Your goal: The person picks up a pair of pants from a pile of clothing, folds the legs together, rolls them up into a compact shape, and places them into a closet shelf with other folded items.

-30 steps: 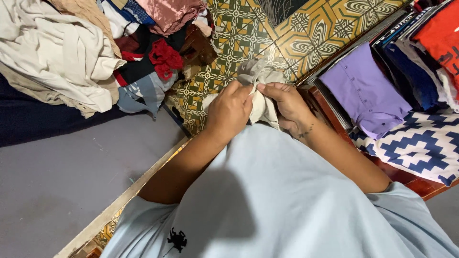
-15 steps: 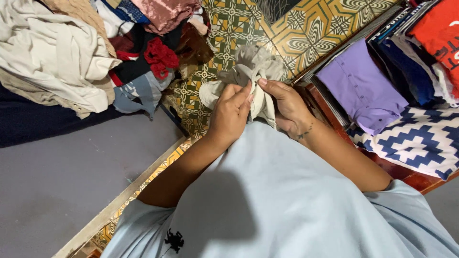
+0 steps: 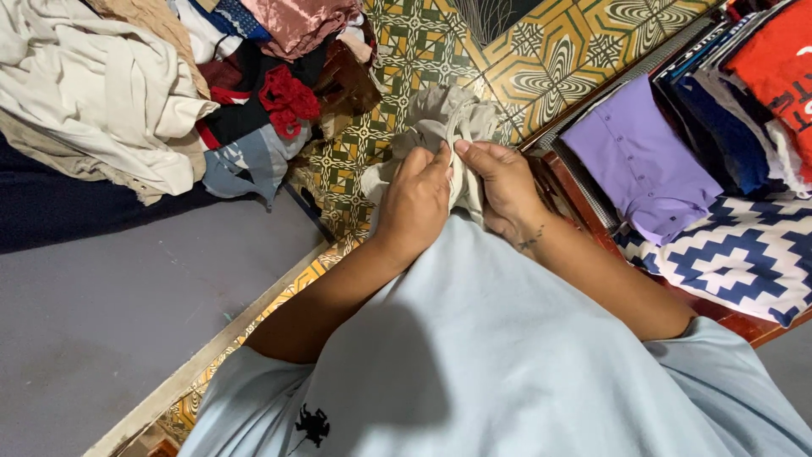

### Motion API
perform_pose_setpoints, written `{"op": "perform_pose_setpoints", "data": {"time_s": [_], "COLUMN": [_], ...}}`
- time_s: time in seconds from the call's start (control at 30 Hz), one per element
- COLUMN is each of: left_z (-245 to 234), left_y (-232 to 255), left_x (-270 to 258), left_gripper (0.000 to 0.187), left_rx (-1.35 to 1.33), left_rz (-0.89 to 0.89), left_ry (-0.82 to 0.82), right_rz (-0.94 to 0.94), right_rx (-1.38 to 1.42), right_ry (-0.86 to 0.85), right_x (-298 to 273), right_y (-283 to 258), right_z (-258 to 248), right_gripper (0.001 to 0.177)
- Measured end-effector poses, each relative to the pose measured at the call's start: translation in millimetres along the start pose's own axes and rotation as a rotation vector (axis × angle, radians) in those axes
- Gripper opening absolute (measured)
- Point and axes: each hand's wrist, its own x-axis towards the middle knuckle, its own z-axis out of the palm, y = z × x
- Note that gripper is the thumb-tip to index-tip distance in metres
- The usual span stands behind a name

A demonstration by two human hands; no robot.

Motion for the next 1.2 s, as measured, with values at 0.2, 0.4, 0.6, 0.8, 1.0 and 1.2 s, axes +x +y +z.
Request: {"op": "perform_pose_setpoints", "data": {"time_s": [0.2, 0.4, 0.6, 0.8, 1.0, 1.2], "left_z": [-40.8, -6.8, 86.6, 108.3, 111.7, 112.9], "left_y": [-109.3, -234.6, -214.4, -246.1, -282.0, -235.6], "left_x": [25.3, 59.0, 91.9, 105.5, 26.2, 19.8], "left_gripper": [0.031, 0.056, 0.071, 0.067, 0.059, 0.051], "left_rx": [-0.602, -0.289, -0.493, -0.193, 0.148, -0.035], "left_rz": [-0.407, -0.57, -0.57, -0.481, -0.656, -0.557], "left_ry": [-0.141, -0.069, -0.059, -0.295, -0.814, -0.951], "right_rz": [-0.335, -0.165, -0.136, -0.127, -0.075, -0.127], "right_rx": [-0.489, -0.898, -0.876, -0.835, -0.826, -0.939], "right_ry": [-0.536, -1.142, -1.366, -1.551, -1.495, -1.377], "right_x": [-19.4, -60.2, -63.3, -60.5, -64.9, -52.8], "right_y": [-16.6, -41.7, -41.8, -39.6, -43.1, -69.4], "right_z": [-15.6, 13.0, 37.9, 38.7, 27.5, 6.0], "right_gripper": [0.009, 0.016, 0.016, 0.014, 0.011, 0.016]}}
